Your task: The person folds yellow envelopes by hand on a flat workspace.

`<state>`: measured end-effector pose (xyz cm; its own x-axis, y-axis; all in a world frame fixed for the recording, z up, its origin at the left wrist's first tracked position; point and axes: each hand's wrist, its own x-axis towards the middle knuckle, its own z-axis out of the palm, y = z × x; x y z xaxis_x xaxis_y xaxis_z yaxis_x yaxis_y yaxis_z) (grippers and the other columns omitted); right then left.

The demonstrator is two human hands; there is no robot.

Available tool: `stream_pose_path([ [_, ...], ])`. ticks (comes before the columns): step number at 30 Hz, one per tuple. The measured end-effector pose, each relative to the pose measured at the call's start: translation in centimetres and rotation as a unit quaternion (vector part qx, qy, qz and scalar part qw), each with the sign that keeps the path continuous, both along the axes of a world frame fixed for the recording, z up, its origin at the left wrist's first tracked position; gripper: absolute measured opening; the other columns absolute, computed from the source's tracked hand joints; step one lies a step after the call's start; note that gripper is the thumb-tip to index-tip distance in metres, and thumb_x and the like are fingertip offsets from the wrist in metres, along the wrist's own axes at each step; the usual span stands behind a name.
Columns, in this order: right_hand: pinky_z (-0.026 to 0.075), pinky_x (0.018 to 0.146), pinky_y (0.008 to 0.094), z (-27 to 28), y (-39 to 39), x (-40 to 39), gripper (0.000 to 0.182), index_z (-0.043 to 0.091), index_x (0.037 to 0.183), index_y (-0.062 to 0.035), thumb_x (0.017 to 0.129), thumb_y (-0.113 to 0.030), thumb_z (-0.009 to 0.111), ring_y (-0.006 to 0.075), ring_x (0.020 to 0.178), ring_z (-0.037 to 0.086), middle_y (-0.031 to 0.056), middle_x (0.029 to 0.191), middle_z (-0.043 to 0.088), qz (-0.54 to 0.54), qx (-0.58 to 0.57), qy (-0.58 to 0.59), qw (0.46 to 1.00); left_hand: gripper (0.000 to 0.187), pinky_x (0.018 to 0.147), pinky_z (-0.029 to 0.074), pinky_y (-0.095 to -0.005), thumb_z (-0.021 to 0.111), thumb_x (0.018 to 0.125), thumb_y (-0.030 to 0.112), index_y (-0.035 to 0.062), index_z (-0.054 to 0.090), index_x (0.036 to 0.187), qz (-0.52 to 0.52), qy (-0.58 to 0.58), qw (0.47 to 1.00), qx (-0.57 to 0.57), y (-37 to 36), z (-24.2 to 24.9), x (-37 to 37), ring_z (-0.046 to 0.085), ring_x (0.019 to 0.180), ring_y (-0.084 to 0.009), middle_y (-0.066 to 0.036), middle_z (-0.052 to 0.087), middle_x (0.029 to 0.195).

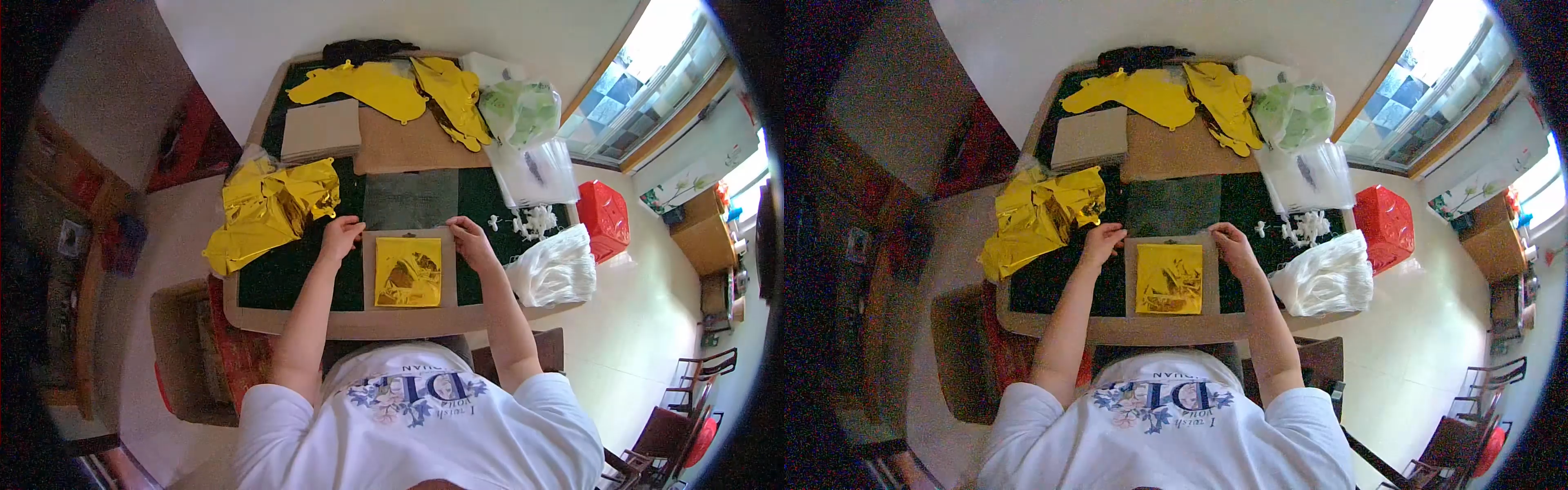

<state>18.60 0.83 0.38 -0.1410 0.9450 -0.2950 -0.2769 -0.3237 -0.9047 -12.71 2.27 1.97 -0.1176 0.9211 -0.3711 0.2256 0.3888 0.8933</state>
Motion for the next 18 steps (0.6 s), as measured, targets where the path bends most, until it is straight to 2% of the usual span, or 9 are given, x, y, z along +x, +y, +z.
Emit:
stream_pose_path([
  [2,0.045,0.059,0.0237,0.0,-0.3,-0.2,0.015,0.061,0.105,-0.0071,0.092,-0.014,0.061,0.0081,0.071,0.055,-0.0003,0.084,0.061,-0.019,-0.009,-0.002,1.000,0.026,0.059,0.052,-0.0258,0.066,0.088,0.018,0.0013,0.065,0.109,-0.050,-0.006,0.999,0.002,-0.3,-0.2,-0.2,0.064,0.073,-0.0133,-0.005,0.068,0.090],
  [3,0.045,0.059,0.0237,0.2,-0.5,-0.3,0.015,0.061,0.105,-0.0071,0.092,-0.014,0.061,0.0081,0.071,0.055,-0.0003,0.084,0.061,-0.020,-0.011,-0.002,1.000,0.026,0.059,0.052,-0.0258,0.066,0.088,0.018,0.0013,0.065,0.109,-0.052,-0.006,0.999,-0.001,-0.4,-0.4,-0.2,0.064,0.073,-0.0133,-0.005,0.068,0.090],
  [5,0.044,0.059,0.0240,0.5,-1.0,-0.4,0.017,0.061,0.107,-0.0067,0.092,-0.015,0.062,0.0077,0.071,0.055,-0.0010,0.084,0.061,-0.019,-0.023,-0.080,0.996,0.020,0.059,0.053,-0.0256,0.064,0.089,0.017,0.0004,0.068,0.100,-0.046,-0.008,0.999,0.000,-0.8,-0.9,-0.2,0.064,0.069,-0.0130,-0.005,0.068,0.085],
  [8,0.044,0.060,0.0234,-1.5,-1.5,-0.1,0.020,0.060,0.109,-0.0046,0.091,-0.014,0.062,0.0071,0.072,0.056,-0.0006,0.087,0.063,-0.013,-0.028,-0.121,0.992,0.019,0.060,0.054,-0.0273,0.063,0.090,0.017,0.0005,0.065,0.100,-0.026,-0.073,0.996,-0.034,-1.5,-1.5,-0.2,0.064,0.070,-0.0138,-0.005,0.067,0.087],
  [15,0.046,0.064,0.0230,-1.3,-4.3,-0.1,0.022,0.059,0.110,-0.0015,0.091,-0.012,0.062,0.0078,0.076,0.059,0.0024,0.090,0.067,0.005,-0.013,-0.159,0.987,0.019,0.060,0.056,-0.0287,0.064,0.090,0.018,0.0009,0.065,0.098,-0.017,-0.081,0.996,-0.035,-4.4,-1.8,-0.1,0.066,0.069,-0.0139,-0.005,0.066,0.084],
  [17,0.054,0.071,0.0277,-1.0,-5.4,-0.3,0.024,0.056,0.114,-0.0047,0.091,-0.010,0.061,0.0112,0.080,0.063,0.0030,0.089,0.065,0.011,0.018,-0.188,0.982,0.018,0.062,0.056,-0.0271,0.064,0.089,0.014,0.0000,0.066,0.101,-0.021,-0.064,0.997,-0.035,-5.6,-2.6,-0.2,0.066,0.072,-0.0128,-0.005,0.066,0.082],
  [18,0.054,0.071,0.0277,-1.0,-5.3,-0.3,0.024,0.056,0.114,-0.0047,0.091,-0.010,0.061,0.0112,0.080,0.063,0.0030,0.089,0.065,0.011,0.018,-0.188,0.982,0.018,0.061,0.057,-0.0276,0.065,0.089,0.015,0.0018,0.066,0.101,-0.022,-0.067,0.997,-0.028,-6.3,-2.7,-0.2,0.066,0.071,-0.0133,-0.005,0.067,0.082],
])
